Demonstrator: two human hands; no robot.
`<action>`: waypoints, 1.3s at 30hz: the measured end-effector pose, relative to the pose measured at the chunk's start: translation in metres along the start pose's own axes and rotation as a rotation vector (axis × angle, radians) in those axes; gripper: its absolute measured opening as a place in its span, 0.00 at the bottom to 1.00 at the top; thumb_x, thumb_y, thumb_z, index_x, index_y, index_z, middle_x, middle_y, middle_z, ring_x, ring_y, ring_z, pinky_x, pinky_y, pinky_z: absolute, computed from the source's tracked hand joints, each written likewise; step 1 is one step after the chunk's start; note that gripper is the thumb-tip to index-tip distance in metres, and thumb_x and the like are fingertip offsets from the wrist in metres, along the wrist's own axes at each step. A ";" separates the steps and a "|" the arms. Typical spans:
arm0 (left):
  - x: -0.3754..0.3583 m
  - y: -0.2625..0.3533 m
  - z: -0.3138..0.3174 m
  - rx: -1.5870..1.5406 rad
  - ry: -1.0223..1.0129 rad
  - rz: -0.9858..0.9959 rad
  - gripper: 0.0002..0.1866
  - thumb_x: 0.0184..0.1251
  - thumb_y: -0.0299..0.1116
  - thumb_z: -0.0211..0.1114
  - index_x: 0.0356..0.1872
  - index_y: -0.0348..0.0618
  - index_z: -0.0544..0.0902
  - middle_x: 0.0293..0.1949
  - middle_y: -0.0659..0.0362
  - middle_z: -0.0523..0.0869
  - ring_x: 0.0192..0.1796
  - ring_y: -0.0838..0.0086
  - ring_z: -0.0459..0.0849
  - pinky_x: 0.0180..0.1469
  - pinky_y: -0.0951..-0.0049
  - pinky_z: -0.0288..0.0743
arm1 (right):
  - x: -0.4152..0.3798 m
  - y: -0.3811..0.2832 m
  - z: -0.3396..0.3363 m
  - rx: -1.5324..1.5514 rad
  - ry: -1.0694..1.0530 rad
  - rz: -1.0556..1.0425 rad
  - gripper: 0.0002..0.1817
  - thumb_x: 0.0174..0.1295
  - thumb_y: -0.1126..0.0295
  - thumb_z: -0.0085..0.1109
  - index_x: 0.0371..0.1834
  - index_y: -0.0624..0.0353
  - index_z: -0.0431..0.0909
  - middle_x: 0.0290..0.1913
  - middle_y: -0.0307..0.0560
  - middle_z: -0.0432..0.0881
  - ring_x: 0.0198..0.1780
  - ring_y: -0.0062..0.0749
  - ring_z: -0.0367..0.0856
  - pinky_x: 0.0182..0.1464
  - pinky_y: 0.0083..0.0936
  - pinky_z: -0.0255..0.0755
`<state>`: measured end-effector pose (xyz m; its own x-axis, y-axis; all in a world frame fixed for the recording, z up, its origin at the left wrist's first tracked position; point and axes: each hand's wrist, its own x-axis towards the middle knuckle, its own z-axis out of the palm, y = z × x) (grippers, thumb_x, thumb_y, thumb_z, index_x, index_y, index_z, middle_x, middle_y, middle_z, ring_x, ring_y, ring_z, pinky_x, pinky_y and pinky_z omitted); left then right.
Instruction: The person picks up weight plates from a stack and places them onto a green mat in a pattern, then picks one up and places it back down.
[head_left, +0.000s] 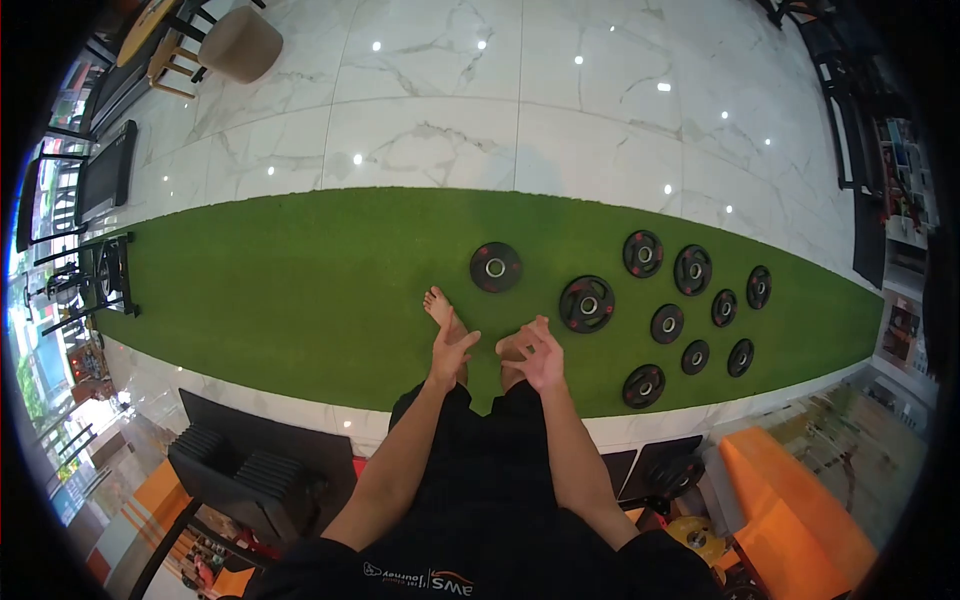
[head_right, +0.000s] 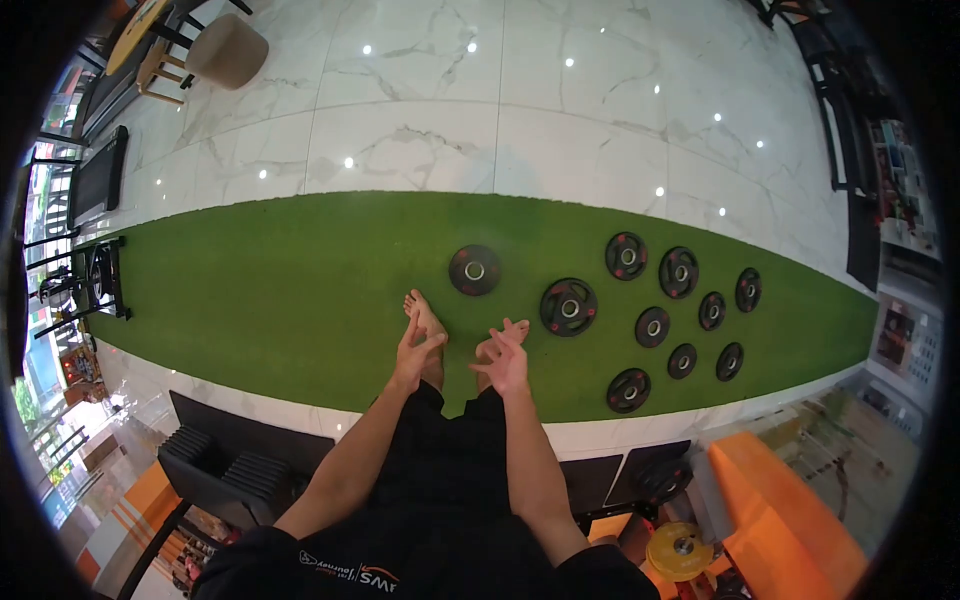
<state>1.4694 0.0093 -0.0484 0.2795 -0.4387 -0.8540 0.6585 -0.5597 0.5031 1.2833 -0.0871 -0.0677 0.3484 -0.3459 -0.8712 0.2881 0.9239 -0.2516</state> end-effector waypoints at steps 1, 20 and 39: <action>0.015 -0.006 -0.004 0.003 0.023 0.011 0.51 0.58 0.37 0.75 0.79 0.63 0.52 0.74 0.46 0.58 0.70 0.56 0.68 0.61 0.50 0.71 | 0.013 0.007 -0.001 -0.027 0.010 0.023 0.46 0.61 0.59 0.57 0.81 0.33 0.43 0.80 0.49 0.43 0.78 0.58 0.44 0.63 0.81 0.48; 0.499 -0.252 -0.009 0.834 0.347 0.354 0.60 0.43 0.46 0.82 0.78 0.54 0.54 0.64 0.37 0.60 0.66 0.41 0.63 0.67 0.47 0.61 | 0.468 0.087 -0.199 -0.906 0.415 -0.190 0.56 0.51 0.61 0.72 0.81 0.40 0.44 0.76 0.59 0.47 0.75 0.58 0.52 0.69 0.58 0.59; 0.516 -0.225 0.035 1.175 0.338 0.219 0.48 0.36 0.40 0.80 0.62 0.39 0.65 0.53 0.36 0.70 0.59 0.39 0.70 0.59 0.49 0.71 | 0.508 0.059 -0.192 -1.433 0.436 -0.156 0.53 0.41 0.58 0.78 0.70 0.54 0.55 0.61 0.64 0.63 0.58 0.65 0.74 0.56 0.51 0.76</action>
<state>1.4415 -0.1159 -0.5980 0.5854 -0.4967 -0.6408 -0.4005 -0.8643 0.3041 1.3059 -0.1774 -0.6063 0.0377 -0.6166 -0.7863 -0.8848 0.3452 -0.3131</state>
